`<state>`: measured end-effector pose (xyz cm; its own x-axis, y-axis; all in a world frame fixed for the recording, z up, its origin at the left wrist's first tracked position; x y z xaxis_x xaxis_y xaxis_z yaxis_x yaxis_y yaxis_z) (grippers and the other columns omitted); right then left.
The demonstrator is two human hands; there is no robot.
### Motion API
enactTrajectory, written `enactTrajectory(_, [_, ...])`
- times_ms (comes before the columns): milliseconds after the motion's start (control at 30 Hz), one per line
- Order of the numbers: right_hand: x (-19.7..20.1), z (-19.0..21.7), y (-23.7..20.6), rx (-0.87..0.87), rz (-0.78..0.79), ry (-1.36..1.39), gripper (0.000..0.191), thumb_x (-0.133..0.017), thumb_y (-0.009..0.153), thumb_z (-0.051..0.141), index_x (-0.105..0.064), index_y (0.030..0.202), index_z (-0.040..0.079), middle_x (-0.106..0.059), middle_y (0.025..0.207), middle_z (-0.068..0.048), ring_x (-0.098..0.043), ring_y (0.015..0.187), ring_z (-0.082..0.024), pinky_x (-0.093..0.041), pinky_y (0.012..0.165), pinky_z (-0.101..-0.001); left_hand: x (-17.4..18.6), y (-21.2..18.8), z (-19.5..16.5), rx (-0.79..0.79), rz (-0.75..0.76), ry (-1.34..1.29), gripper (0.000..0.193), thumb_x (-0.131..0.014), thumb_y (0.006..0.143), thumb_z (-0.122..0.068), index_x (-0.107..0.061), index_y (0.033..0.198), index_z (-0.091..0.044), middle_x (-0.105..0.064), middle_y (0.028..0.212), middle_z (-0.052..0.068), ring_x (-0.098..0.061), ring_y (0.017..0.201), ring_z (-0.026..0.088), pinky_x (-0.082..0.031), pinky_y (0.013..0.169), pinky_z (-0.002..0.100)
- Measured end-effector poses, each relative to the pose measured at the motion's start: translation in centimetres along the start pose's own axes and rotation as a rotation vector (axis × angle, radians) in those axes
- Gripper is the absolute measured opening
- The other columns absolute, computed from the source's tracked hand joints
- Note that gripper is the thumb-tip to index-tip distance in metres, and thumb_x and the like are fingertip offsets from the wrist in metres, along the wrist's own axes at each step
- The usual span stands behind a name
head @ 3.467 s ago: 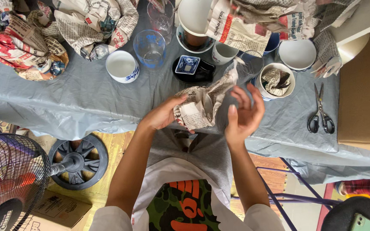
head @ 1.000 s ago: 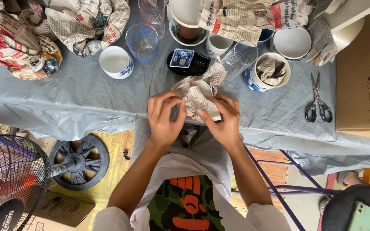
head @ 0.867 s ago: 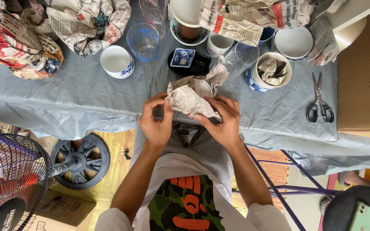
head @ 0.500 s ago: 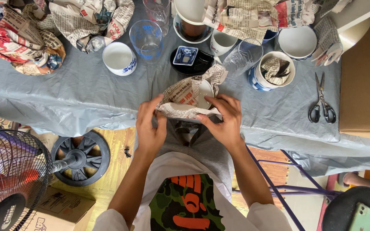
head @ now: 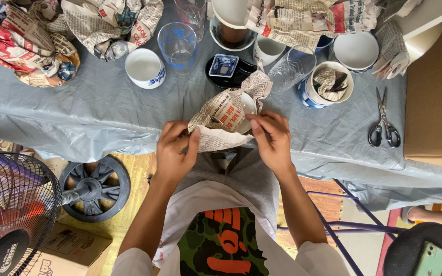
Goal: The person sits at a table covered with newspaper and wraps ceramic cups and bowls in sheets of newspaper, folding the paper around each piece and setting the wrapped pieces aside. They unwrap one cup to check it, then rewrap it and continue wrapping other pieces.
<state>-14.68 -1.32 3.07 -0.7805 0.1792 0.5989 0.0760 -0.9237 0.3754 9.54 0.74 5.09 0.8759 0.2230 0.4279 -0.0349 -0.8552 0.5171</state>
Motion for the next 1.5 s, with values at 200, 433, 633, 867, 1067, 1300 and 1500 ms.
enactTrajectory(200, [0.1, 0.2, -0.2, 0.024, -0.002, -0.018, 0.034, -0.08, 0.087, 0.009, -0.075, 0.12, 0.011, -0.073, 0.115, -0.01, -0.061, 0.113, -0.027, -0.046, 0.1, -0.0387, -0.2, -0.9, 1.6, 0.061, 0.056, -0.127, 0.024, -0.064, 0.102, -0.003, -0.069, 0.079, 0.004, -0.073, 0.099, 0.013, -0.067, 0.093, 0.028, -0.052, 0.083, 0.038])
enactTrajectory(433, [0.2, -0.2, -0.2, -0.034, -0.011, 0.001, 0.034, -0.082, 0.084, 0.008, -0.076, 0.117, 0.014, -0.07, 0.12, -0.01, -0.062, 0.112, -0.027, -0.048, 0.099, -0.038, -0.8, -0.6, 2.1, 0.093, 0.07, -0.071, 0.009, -0.072, 0.093, -0.003, -0.074, 0.088, 0.003, -0.075, 0.097, 0.012, -0.068, 0.089, 0.027, -0.054, 0.08, 0.036])
enactTrajectory(633, [0.5, 0.5, -0.2, -0.004, 0.012, 0.013, 0.041, -0.083, 0.082, 0.008, -0.074, 0.121, 0.013, -0.069, 0.122, -0.011, -0.061, 0.115, -0.028, -0.048, 0.1, -0.0394, -0.4, -0.2, 1.0, 0.057, 0.05, -0.118, 0.011, -0.075, 0.09, -0.002, -0.074, 0.101, 0.001, -0.072, 0.108, 0.013, -0.07, 0.096, 0.028, -0.056, 0.084, 0.038])
enactTrajectory(867, [0.5, 2.0, 0.3, 0.162, 0.073, -0.126, 0.039, -0.089, 0.075, 0.012, -0.076, 0.111, 0.013, -0.074, 0.108, -0.006, -0.063, 0.118, -0.027, -0.046, 0.102, -0.0423, -1.3, -0.4, 1.7, 0.116, 0.224, -0.042, 0.047, -0.073, 0.083, 0.002, -0.071, 0.129, -0.005, -0.066, 0.112, 0.014, -0.066, 0.106, 0.034, -0.054, 0.094, 0.041])
enactTrajectory(1067, [1.6, 3.3, 0.0, 0.254, 0.034, -0.259, 0.031, -0.093, 0.074, 0.016, -0.079, 0.102, 0.015, -0.075, 0.099, -0.003, -0.065, 0.116, -0.025, -0.042, 0.101, -0.0419, -2.7, -0.3, 3.0, 0.284, 0.421, 0.078, 0.096, -0.088, 0.069, -0.016, -0.044, 0.153, -0.002, -0.057, 0.128, 0.02, -0.055, 0.116, 0.04, -0.046, 0.099, 0.048])
enactTrajectory(1300, [5.4, 5.1, 0.3, 0.189, -0.098, -0.173, 0.031, -0.093, 0.069, 0.013, -0.079, 0.097, 0.013, -0.075, 0.097, -0.003, -0.061, 0.125, -0.03, -0.038, 0.107, -0.0441, -3.5, 0.3, 2.1, 0.259, 0.373, 0.166, 0.109, -0.095, 0.059, -0.047, -0.047, 0.145, -0.001, -0.052, 0.124, 0.022, -0.052, 0.112, 0.042, -0.045, 0.094, 0.052])
enactTrajectory(1500, [6.0, 8.5, 2.3, 0.228, -0.109, -0.022, 0.032, -0.094, 0.073, 0.017, -0.077, 0.099, 0.01, -0.076, 0.098, -0.005, -0.061, 0.128, -0.029, -0.041, 0.109, -0.0427, -4.2, 0.2, 1.8, 0.119, 0.188, 0.277, 0.074, -0.091, 0.077, -0.051, -0.065, 0.124, -0.001, -0.053, 0.126, 0.02, -0.054, 0.116, 0.037, -0.047, 0.095, 0.049])
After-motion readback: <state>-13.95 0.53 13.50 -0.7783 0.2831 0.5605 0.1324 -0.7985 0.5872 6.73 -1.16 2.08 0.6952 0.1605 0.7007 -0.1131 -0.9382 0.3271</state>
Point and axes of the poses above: each hand's wrist, its own y-axis towards the middle knuckle, its own x-axis out of the back of the hand, z = x × y, the point moved 9 cm from there along y, towards the middle knuckle
